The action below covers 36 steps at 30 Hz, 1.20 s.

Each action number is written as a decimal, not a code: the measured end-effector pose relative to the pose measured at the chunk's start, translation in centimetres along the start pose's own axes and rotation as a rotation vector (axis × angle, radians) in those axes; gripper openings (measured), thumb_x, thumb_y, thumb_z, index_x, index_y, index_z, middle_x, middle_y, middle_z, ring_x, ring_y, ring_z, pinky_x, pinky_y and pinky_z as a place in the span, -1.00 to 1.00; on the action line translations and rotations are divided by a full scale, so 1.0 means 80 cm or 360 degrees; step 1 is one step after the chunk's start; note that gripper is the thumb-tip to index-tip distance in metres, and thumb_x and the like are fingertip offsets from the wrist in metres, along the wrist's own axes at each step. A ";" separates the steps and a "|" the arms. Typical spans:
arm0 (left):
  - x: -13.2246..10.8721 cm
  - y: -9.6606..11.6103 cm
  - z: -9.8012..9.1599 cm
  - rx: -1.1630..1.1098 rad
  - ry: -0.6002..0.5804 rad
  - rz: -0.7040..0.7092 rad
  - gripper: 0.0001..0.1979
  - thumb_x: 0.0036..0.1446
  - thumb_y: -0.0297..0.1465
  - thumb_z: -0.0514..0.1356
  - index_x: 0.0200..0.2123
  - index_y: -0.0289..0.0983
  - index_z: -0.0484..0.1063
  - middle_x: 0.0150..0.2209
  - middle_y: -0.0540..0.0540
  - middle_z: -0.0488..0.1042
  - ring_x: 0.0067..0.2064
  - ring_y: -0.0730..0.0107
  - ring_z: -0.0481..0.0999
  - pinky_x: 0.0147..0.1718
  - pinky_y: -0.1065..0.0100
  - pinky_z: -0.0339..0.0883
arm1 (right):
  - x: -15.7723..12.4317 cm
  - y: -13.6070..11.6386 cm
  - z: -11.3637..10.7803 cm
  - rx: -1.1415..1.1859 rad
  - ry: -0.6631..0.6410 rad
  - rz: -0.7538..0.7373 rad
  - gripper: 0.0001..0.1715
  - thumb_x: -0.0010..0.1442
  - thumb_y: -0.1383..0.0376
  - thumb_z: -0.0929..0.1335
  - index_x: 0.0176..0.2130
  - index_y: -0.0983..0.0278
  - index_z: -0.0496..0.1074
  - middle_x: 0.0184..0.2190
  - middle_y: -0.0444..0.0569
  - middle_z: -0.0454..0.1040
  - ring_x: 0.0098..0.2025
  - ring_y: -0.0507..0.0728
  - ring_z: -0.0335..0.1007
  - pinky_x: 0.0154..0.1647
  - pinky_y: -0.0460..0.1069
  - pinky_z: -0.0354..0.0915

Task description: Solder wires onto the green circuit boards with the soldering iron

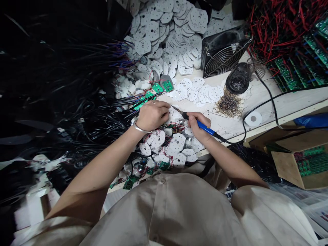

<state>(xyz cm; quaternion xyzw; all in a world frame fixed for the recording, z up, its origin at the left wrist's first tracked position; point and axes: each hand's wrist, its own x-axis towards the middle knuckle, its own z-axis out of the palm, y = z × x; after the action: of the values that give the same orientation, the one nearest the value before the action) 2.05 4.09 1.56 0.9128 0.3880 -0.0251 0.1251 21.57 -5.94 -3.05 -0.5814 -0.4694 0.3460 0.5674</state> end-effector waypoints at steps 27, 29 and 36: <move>0.003 -0.005 0.008 -0.0054 0.0093 0.0009 -0.76 0.17 -0.40 0.11 -0.41 -0.26 0.59 -0.12 -0.14 0.61 -0.14 0.16 0.54 -0.23 0.15 0.24 | -0.004 0.004 -0.001 -0.0103 -0.0057 0.0059 -0.60 0.29 -0.02 0.33 -0.33 0.23 0.51 -0.71 -0.23 0.36 -0.66 0.02 0.33 -0.51 -0.05 0.36; 0.003 -0.005 0.009 -0.0059 0.0093 0.0002 -0.75 0.17 -0.40 0.11 -0.41 -0.26 0.59 -0.12 -0.14 0.61 -0.14 0.17 0.54 -0.22 0.15 0.25 | -0.005 0.007 -0.002 -0.0187 -0.0075 0.0055 -0.61 0.29 -0.01 0.33 -0.32 0.23 0.52 -0.69 -0.21 0.38 -0.60 0.04 0.38 -0.47 -0.05 0.38; 0.001 -0.006 0.011 -0.0076 0.0128 0.0024 -0.76 0.18 -0.40 0.11 -0.42 -0.26 0.57 -0.12 -0.12 0.61 -0.14 0.20 0.53 -0.23 0.18 0.23 | -0.008 0.012 -0.003 -0.0269 -0.0075 -0.0003 -0.64 0.30 0.03 0.32 -0.29 0.22 0.54 -0.58 -0.14 0.48 -0.47 0.08 0.50 -0.42 -0.04 0.40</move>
<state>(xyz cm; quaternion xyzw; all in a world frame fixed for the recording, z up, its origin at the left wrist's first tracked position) 1.82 4.30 0.62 0.9127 0.3863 0.0218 0.1315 21.77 -6.51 -4.07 -0.6186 -0.5106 0.3182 0.5054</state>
